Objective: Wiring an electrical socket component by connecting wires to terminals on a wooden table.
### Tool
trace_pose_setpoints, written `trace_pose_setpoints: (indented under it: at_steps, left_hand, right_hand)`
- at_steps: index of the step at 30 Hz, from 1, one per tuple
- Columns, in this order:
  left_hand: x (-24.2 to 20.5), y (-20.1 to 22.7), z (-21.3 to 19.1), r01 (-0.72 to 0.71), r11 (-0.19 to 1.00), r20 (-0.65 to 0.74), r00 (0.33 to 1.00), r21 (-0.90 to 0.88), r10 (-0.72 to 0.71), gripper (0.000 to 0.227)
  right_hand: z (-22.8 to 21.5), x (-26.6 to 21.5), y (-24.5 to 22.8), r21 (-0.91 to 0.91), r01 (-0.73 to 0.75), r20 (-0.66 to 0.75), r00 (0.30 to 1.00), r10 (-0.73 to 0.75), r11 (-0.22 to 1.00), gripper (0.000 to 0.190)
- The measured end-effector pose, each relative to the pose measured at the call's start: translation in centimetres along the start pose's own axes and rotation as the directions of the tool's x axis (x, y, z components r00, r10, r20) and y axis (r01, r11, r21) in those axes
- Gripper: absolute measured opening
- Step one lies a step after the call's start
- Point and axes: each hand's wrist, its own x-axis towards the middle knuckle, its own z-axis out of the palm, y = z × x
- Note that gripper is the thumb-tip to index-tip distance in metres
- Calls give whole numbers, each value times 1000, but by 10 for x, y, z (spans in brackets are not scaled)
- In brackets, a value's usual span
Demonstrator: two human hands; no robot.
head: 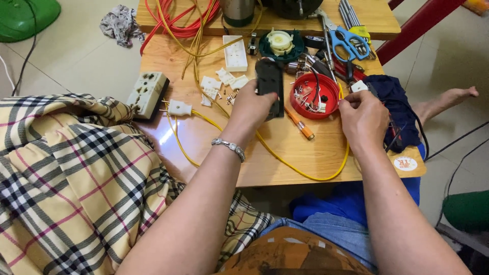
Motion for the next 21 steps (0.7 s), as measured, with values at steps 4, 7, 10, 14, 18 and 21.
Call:
trace_pose_setpoints:
  at_steps: [4,7,10,14,18,21]
  left_hand:
    - [12,-13,0,-104,899,60,994,425,87,47]
    - [11,-16,2,-71,877,68,997,475,44,46]
    - [-3,-9,0,-96,896,112,992,433,52,48]
    - [-8,-6,-3,-155,853,124,987,499,107,47]
    - [-22,6,-11,-204,800,120,979,564,165,42]
    - [-24,6,-15,-219,744,77,972,631,220,31]
  right_hand:
    - [-12,-8,-26,41,111,-43,993,-110,993,15]
    - [-16,-13,-45,138,167,-42,986,-163,976,16]
    - [-18,-20,-65,264,149,8,988,-157,953,17]
    - [-19,-26,-85,422,119,78,983,-167,899,16]
    - [-19,-33,-101,727,-193,277,960,-24,659,22]
    - [-14,-29,-100,791,-282,330,944,9,543,23]
